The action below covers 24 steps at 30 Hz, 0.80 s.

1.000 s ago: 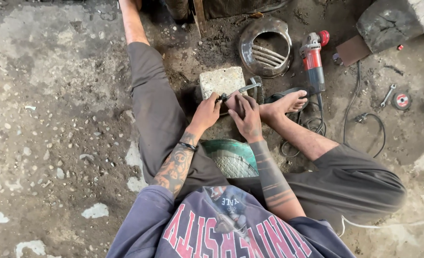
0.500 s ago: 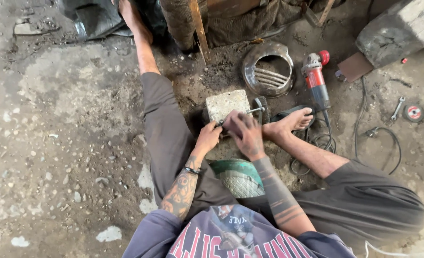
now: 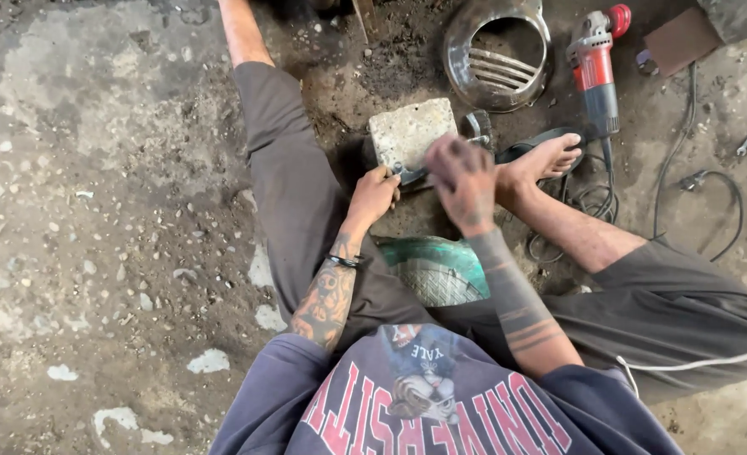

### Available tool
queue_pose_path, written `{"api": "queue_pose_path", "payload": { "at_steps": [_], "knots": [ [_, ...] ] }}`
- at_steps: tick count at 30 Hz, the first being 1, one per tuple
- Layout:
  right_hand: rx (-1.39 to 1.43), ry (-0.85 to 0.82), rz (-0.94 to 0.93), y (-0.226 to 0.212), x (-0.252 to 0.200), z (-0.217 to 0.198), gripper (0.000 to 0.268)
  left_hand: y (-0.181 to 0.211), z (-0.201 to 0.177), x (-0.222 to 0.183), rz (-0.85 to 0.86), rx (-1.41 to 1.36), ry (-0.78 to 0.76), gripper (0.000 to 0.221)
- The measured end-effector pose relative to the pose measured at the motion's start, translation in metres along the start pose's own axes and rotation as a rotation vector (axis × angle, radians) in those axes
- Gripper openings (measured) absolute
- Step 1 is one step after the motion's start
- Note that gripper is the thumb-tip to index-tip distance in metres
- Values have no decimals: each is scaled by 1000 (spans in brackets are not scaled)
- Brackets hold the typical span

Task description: A person sitting on the floor uses a wire brush to clean and remove debris from a small metal component.

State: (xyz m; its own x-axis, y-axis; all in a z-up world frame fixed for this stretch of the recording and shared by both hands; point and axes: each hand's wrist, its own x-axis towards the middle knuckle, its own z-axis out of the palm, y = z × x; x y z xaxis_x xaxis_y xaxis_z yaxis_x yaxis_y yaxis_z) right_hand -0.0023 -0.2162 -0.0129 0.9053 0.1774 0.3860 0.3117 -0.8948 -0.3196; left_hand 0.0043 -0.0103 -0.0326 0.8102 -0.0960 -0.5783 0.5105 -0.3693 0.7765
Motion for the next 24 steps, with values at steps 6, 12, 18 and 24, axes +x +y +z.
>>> {"api": "queue_pose_path", "payload": {
  "at_steps": [6,12,18,24],
  "knots": [
    [11,57,1,16,-5,10,56,5,-4,-3,21,-18,-30,34],
    [48,-90,-79,-1,-31,11,64,1,-8,-2,51,23,-52,34],
    [78,-34,-172,-20,-13,-8,57,-2,-7,-1,73,4,-60,31],
    [96,36,-50,13,-25,3,54,4,-6,-6,66,-10,-48,29]
  ]
}}
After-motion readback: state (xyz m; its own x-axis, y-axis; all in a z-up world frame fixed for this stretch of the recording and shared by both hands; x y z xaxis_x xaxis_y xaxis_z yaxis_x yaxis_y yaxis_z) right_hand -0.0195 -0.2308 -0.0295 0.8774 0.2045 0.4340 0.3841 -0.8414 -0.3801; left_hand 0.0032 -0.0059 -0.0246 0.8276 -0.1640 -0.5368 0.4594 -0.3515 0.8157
